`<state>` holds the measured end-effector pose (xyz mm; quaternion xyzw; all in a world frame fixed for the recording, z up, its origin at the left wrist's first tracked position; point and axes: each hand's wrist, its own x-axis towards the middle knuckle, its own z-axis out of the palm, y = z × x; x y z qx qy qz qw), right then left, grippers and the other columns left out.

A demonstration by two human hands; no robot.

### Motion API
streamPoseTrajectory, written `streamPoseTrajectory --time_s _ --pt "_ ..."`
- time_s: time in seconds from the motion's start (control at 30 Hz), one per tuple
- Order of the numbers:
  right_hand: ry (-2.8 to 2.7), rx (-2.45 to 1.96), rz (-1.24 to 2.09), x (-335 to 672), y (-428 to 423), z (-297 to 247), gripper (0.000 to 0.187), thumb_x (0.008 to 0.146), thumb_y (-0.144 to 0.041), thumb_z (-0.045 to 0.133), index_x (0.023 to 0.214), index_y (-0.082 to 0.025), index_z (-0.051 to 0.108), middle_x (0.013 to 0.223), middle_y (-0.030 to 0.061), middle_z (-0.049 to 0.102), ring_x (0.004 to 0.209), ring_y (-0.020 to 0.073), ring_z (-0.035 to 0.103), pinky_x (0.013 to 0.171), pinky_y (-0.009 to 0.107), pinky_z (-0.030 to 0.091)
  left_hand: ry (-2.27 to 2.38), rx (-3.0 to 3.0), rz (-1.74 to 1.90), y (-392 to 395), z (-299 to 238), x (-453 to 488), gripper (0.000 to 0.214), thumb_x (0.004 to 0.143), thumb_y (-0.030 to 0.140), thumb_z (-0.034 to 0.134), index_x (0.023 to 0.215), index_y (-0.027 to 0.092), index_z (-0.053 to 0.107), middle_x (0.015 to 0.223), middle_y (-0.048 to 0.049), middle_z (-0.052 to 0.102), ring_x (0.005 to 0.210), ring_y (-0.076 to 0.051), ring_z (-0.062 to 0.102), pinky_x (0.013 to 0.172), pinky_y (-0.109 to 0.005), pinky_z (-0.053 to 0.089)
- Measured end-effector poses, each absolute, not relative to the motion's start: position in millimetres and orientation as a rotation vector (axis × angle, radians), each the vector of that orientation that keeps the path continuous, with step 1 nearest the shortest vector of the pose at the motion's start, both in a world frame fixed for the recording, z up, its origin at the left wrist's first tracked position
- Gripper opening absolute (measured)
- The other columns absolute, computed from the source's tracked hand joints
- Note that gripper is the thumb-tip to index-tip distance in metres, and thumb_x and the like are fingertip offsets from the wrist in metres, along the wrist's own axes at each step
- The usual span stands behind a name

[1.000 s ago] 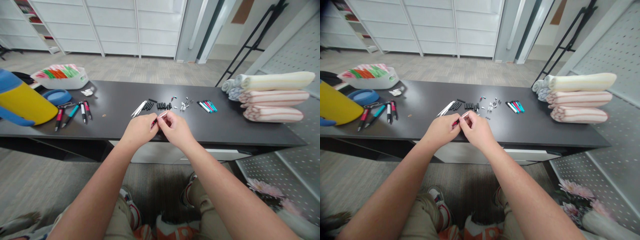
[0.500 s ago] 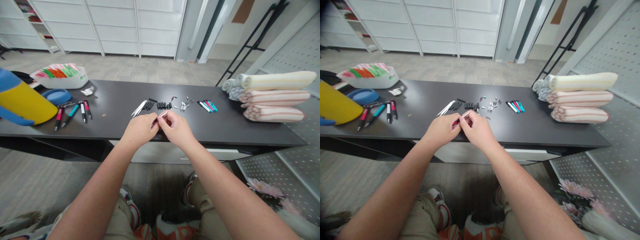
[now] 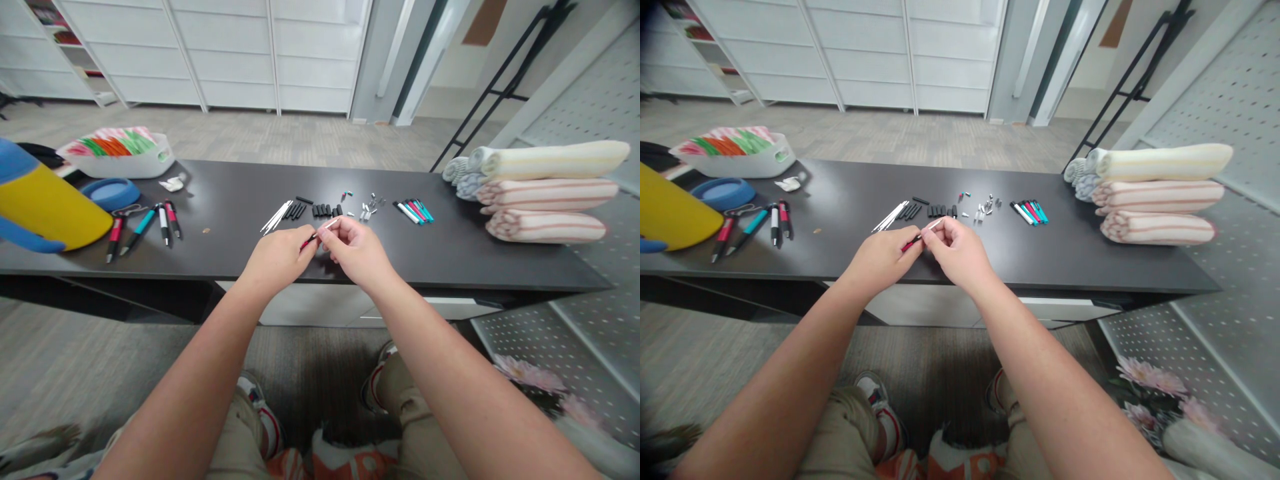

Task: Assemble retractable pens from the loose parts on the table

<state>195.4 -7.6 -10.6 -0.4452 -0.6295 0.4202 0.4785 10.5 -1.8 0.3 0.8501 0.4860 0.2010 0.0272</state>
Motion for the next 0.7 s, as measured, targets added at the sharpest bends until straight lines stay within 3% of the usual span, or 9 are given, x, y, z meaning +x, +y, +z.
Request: streamPoseTrajectory --time_s 0.4,0.53,0.7 --pt "-1.522 -1.048 1.091 197.8 -8.3 -6.2 0.035 0.089 -0.055 0.076 0.092 -0.020 0.071 0.073 -0.0024 0.063 0.060 0.0107 0.049 0.056 0.026 0.041 1.401 2.514 0.700 -2.8 1.7 6.8 0.026 0.105 0.040 0.048 0.096 0.023 0.066 0.079 -0.0021 0.070 0.069 -0.020 0.063 0.063 -0.031 0.034" --pt "-1.444 -1.013 1.129 200.3 -7.5 -7.4 0.037 0.087 -0.056 0.079 0.094 -0.020 0.074 0.074 -0.0021 0.063 0.059 0.0101 0.049 0.053 0.024 0.041 1.266 2.421 0.789 -4.1 5.1 4.2 0.025 0.105 0.037 0.047 0.116 0.023 0.064 0.091 -0.0022 0.073 0.077 -0.020 0.066 0.071 -0.031 0.042" --pt "-1.361 -0.991 1.130 201.9 -6.1 -10.9 0.034 0.086 -0.054 0.082 0.093 -0.021 0.075 0.071 -0.0034 0.060 0.056 0.0094 0.048 0.050 0.023 0.041 1.158 2.395 0.829 -1.6 6.5 3.2 0.030 0.107 0.032 0.041 0.123 0.020 0.064 0.108 -0.0059 0.074 0.095 -0.021 0.068 0.083 -0.033 0.048"
